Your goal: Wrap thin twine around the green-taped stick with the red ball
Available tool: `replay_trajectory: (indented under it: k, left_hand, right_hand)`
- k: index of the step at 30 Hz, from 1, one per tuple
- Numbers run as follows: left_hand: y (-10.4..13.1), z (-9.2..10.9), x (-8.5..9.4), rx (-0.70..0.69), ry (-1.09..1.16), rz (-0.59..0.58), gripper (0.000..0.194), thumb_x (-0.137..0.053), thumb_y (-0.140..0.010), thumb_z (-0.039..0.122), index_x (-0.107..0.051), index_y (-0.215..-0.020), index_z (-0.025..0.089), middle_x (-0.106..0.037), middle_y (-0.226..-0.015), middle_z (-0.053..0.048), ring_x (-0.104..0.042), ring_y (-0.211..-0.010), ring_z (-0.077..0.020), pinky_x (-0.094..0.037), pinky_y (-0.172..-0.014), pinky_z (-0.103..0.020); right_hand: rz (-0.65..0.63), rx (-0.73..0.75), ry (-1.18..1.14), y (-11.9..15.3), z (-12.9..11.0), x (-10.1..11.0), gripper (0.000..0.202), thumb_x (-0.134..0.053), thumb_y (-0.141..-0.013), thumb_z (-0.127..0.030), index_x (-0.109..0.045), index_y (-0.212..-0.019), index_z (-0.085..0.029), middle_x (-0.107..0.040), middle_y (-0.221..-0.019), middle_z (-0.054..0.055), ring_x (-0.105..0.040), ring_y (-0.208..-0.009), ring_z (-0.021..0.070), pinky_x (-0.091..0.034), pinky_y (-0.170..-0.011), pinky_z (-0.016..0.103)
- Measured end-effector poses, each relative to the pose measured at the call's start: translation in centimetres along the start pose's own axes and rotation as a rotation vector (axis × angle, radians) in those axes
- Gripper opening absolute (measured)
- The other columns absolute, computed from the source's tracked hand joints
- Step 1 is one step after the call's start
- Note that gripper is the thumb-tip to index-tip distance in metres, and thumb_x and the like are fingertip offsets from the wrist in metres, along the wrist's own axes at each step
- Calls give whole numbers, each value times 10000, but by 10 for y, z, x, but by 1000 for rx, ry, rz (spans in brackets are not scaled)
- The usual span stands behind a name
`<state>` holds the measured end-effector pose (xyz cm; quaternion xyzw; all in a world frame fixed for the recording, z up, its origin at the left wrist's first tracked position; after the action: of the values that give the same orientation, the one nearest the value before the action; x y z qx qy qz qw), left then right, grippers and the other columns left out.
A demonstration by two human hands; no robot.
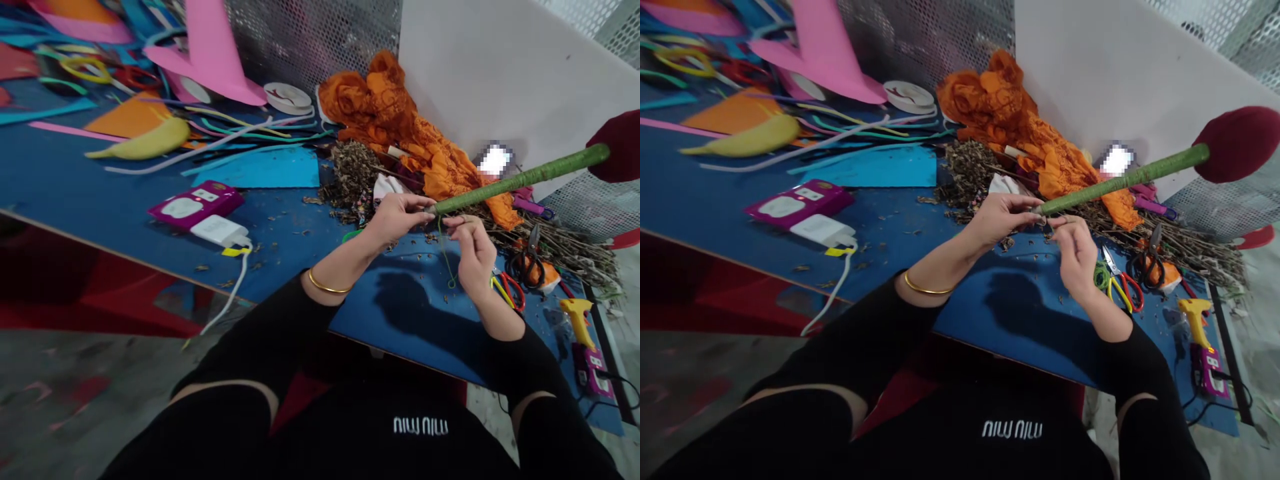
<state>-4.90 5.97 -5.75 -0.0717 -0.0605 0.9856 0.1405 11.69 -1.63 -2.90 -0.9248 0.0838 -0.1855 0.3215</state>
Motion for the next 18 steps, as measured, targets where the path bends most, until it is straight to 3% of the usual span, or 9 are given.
replay_trajectory:
  k: [2, 3, 5, 7, 8, 10, 13, 16, 18]
  left_hand:
    - [-1, -2, -1, -5, -12, 5, 341, -830, -686, 228, -852, -1007, 118, -678, -658, 15, -494, -553, -74, -381, -528, -210]
    - [-1, -3, -2, -8, -18, -1, 328, -825, -686, 220, -853, -998, 123, -668, -645, 20, -484, -546, -73, -380, -527, -211]
    - [-1, -4, -4, -10, -22, -17, 325, -819, -690, 214, -855, -1000, 126, -657, -626, 24, -480, -534, -75, -391, -529, -216]
    - [-1, -5, -5, -10, -22, -30, 334, -824, -693, 221, -854, -1012, 124, -690, -654, 11, -517, -549, -87, -436, -550, -225]
    - [-1, -6, -5, -12, -24, -34, 339, -829, -694, 226, -853, -1016, 124, -720, -696, -1, -547, -573, -95, -468, -572, -230]
    - [-1, -6, -5, -29, -32, -30, 340, -831, -693, 235, -853, -1015, 127, -771, -791, -23, -604, -636, -109, -518, -626, -240]
    - [-2, -7, -5, -63, -58, -35, 343, -818, -707, 253, -856, -1026, 131, -795, -848, -31, -643, -688, -124, -540, -669, -245]
    - [-3, -11, -9, -75, -106, -56, 312, -798, -740, 251, -856, -1023, 132, -813, -889, -42, -677, -725, -142, -552, -706, -255]
    - [-2, -12, -10, -67, -215, -26, 283, -792, -765, 233, -856, -1026, 144, -833, -953, -57, -718, -797, -168, -567, -756, -270]
  right_hand:
    - [109, -174, -65, -1, 29, -1, 340, -604, -991, -575, -607, -938, -239, -708, -1025, 73, -699, -1015, 201, -577, -989, 394]
    - [94, -235, -93, -2, 42, -5, 378, -663, -938, -606, -610, -1018, -241, -718, -1063, 75, -698, -1040, 200, -579, -998, 384]
    - [-83, -292, -133, -4, 56, -18, 476, -744, -850, -636, -621, -1075, -235, -737, -1100, 77, -697, -1068, 205, -580, -1005, 368]
    - [-264, -303, -105, -1, 57, -27, 399, -699, -898, -617, -641, -930, -223, -732, -937, 51, -688, -916, 187, -586, -920, 350]
    - [-296, -289, -50, 2, 52, -26, 384, -645, -951, -591, -637, -854, -220, -699, -830, 34, -655, -813, 172, -579, -858, 343]
    - [-242, -178, 114, 5, 36, -18, 396, -565, -1027, -524, -646, -790, -217, -632, -746, 21, -591, -732, 161, -554, -802, 350]
    - [-89, 147, 218, 9, 1, -7, 313, -593, -1042, -423, -697, -828, -220, -681, -998, 83, -655, -1008, 211, -555, -946, 412]
    - [-156, 290, -11, 9, -11, -11, 274, -557, -1070, -339, -693, -860, -226, -704, -1176, 101, -650, -1263, 244, -559, -1037, 441]
    - [-227, 264, -184, 6, -8, -15, 310, -504, -1097, -352, -663, -861, -229, -720, -1024, 75, -699, -1146, 224, -580, -987, 424]
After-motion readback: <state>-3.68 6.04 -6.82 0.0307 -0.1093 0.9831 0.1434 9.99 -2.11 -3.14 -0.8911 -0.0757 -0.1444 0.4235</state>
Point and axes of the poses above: each hand's wrist, its own y-axis away from the middle knuckle, its own x-axis out of the back of the hand, z = x × y, the point moved 6 cm from there along -y, towards the middle knuckle
